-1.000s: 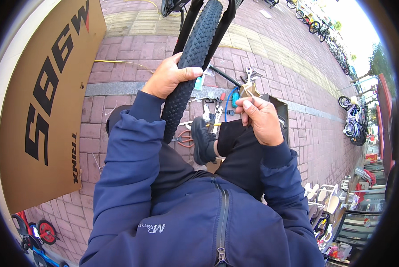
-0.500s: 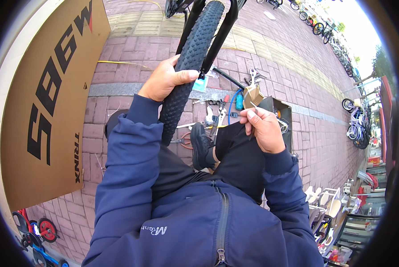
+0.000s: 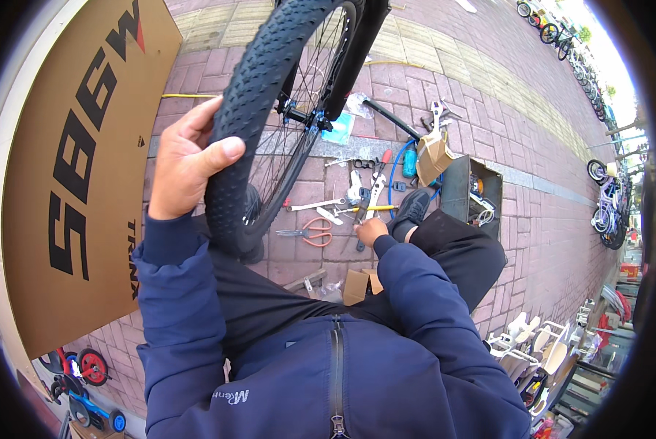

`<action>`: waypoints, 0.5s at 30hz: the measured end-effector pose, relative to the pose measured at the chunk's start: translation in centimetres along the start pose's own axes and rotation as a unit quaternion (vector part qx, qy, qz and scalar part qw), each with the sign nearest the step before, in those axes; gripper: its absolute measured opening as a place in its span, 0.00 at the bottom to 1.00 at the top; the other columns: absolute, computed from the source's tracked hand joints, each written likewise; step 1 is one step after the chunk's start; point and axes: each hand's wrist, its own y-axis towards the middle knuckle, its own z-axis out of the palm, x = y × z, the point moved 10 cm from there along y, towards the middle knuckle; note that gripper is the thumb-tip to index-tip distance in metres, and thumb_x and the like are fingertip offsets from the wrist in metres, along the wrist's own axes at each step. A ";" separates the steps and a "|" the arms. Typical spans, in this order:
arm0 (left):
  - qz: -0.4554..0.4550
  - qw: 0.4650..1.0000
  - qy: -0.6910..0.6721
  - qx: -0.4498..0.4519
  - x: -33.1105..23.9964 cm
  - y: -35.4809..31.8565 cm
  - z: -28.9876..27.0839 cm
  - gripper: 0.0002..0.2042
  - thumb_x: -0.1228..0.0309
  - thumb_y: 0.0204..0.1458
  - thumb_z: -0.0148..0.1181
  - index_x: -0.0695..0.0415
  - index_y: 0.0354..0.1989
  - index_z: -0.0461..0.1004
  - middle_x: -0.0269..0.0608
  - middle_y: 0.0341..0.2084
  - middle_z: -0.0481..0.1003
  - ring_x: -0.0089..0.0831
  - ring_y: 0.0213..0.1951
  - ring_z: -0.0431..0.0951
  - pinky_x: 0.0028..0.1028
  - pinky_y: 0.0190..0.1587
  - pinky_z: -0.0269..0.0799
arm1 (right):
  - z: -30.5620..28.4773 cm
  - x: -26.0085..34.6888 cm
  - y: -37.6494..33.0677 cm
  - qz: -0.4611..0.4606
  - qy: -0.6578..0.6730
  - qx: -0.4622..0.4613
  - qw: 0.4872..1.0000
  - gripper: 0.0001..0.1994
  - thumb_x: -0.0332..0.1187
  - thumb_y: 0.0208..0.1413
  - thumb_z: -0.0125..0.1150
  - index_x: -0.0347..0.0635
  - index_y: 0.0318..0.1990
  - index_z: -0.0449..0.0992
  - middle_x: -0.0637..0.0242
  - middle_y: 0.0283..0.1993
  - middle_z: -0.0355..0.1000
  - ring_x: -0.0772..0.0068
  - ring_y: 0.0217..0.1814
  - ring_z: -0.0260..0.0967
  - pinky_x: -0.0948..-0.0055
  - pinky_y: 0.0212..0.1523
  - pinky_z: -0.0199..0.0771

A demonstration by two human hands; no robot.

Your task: The person assembles a bicycle by attaching the front wheel, installing a reflector, and mounting a bell on the handlebars. They use a screwdriver to tighten components and secure the parts in place.

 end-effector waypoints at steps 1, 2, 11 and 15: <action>-0.009 1.000 0.013 -0.002 -0.1 -0.1 -0.5 0.36 0.69 0.49 0.73 0.70 0.65 0.66 0.43 0.52 0.76 0.26 0.51 0.76 0.26 0.57 0.70 | 2.1 -0.4 0.4 -0.008 -0.014 0.024 1.000 0.24 0.52 0.61 0.55 0.40 0.47 0.84 0.48 0.53 0.78 0.47 0.57 0.75 0.58 0.59 0.74; -0.020 0.999 0.025 -0.003 -0.2 -0.2 -1.1 0.37 0.66 0.48 0.73 0.70 0.65 0.65 0.43 0.53 0.76 0.26 0.51 0.76 0.26 0.57 0.70 | 3.9 -1.0 0.6 0.000 -0.033 0.054 0.998 0.25 0.53 0.61 0.55 0.40 0.48 0.83 0.47 0.54 0.77 0.48 0.58 0.74 0.58 0.60 0.74; -0.056 0.998 0.021 -0.025 2.0 0.2 -1.5 0.52 0.42 0.29 0.80 0.75 0.56 0.72 0.64 0.54 0.75 0.40 0.44 0.82 0.30 0.47 0.76 | -2.3 2.0 5.2 -0.214 -0.147 0.045 0.965 0.22 0.48 0.68 0.48 0.39 0.41 0.81 0.54 0.36 0.80 0.55 0.40 0.80 0.57 0.45 0.80; -0.048 0.996 0.061 -0.038 1.6 -0.2 -1.7 0.56 0.42 0.29 0.81 0.75 0.61 0.66 0.67 0.55 0.73 0.42 0.46 0.81 0.34 0.51 0.75 | -22.9 -0.3 3.2 -0.226 0.095 -0.174 0.954 0.19 0.48 0.63 0.57 0.43 0.47 0.82 0.55 0.42 0.80 0.50 0.46 0.78 0.56 0.48 0.77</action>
